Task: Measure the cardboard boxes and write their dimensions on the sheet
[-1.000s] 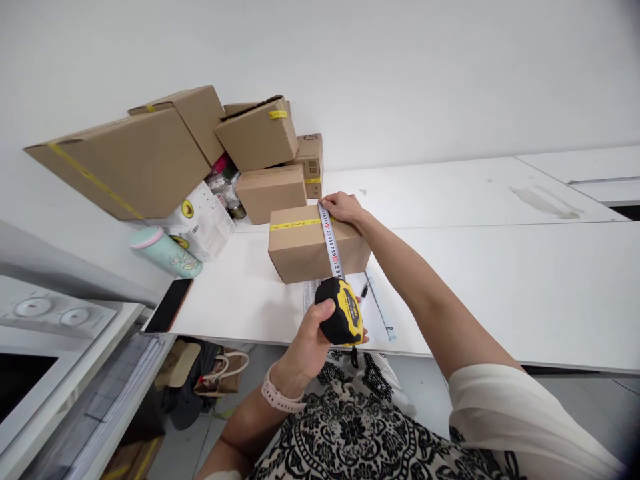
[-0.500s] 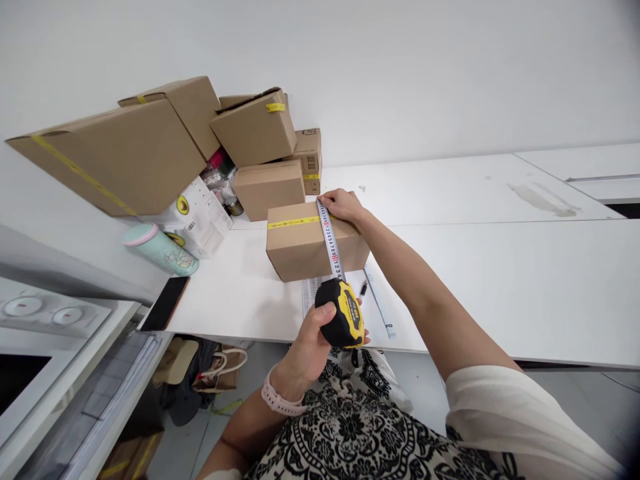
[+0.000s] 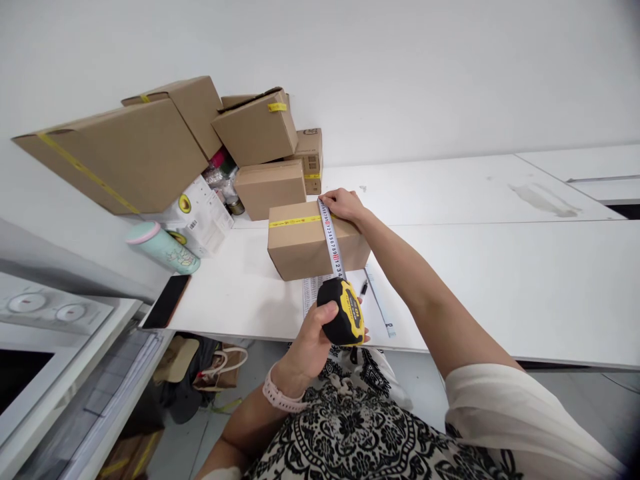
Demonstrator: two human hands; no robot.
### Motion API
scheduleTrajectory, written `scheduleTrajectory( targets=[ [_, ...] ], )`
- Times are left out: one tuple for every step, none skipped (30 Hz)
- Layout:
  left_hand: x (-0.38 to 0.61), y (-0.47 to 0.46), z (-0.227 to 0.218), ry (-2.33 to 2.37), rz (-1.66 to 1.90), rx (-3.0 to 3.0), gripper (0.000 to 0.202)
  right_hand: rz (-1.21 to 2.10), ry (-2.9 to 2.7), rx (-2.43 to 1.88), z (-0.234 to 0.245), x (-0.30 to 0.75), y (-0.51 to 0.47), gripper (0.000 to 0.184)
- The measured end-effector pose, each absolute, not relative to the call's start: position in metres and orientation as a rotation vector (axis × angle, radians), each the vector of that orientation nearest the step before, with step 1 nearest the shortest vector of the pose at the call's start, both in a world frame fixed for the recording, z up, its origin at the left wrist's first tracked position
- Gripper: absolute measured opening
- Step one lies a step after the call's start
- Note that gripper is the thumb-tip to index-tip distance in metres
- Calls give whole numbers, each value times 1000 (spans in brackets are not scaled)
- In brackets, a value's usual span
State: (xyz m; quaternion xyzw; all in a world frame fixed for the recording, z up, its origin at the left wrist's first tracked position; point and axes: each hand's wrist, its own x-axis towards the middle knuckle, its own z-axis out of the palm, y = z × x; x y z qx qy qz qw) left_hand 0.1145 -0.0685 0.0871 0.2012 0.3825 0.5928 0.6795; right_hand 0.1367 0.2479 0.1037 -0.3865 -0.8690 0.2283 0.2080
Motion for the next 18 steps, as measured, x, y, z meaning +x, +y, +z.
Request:
scheduleTrajectory(
  targets=[
    [115, -68, 87, 862, 1333, 462, 67, 651, -2397, -1076, 103, 137, 248, 40],
    [115, -68, 86, 868, 1335, 472, 67, 666, -2379, -1074, 103, 136, 247, 39],
    [115, -67, 86, 875, 1339, 479, 67, 676, -2369, -1073, 103, 136, 246, 38],
    [115, -66, 86, 882, 1344, 481, 67, 681, -2365, -1075, 104, 136, 245, 38],
    [115, -66, 86, 890, 1349, 482, 66, 692, -2363, -1079, 105, 136, 244, 37],
    [114, -65, 87, 894, 1349, 485, 66, 716, -2357, -1081, 106, 136, 242, 37],
    [113, -65, 88, 894, 1343, 490, 66, 757, -2340, -1076, 108, 137, 241, 38],
    [110, -66, 89, 888, 1332, 498, 66, 809, -2307, -1053, 110, 140, 240, 39],
    [107, -68, 90, 878, 1323, 514, 66, 859, -2261, -1008, 112, 143, 240, 42],
    [102, -71, 92, 863, 1322, 542, 67, 891, -2206, -950, 115, 149, 241, 47],
    [96, -74, 93, 846, 1339, 583, 67, 898, -2144, -889, 117, 156, 243, 52],
    [89, -79, 95, 832, 1379, 635, 67, 881, -2081, -836, 118, 165, 245, 58],
    [80, -83, 98, 824, 1443, 697, 66, 852, -2022, -805, 118, 177, 248, 62],
    [70, -87, 100, 827, 1522, 759, 67, 823, -1967, -803, 116, 189, 250, 65],
    [59, -90, 103, 842, 1604, 812, 66, 809, -1916, -831, 113, 202, 251, 67],
    [47, -91, 105, 869, 1689, 849, 66, 811, -1874, -888, 108, 215, 250, 69],
    [34, -91, 107, 906, 1762, 865, 66, 832, -1841, -968, 102, 227, 249, 70],
    [21, -90, 109, 945, 1825, 865, 65, 874, -1813, -1066, 96, 238, 246, 72]
  ],
)
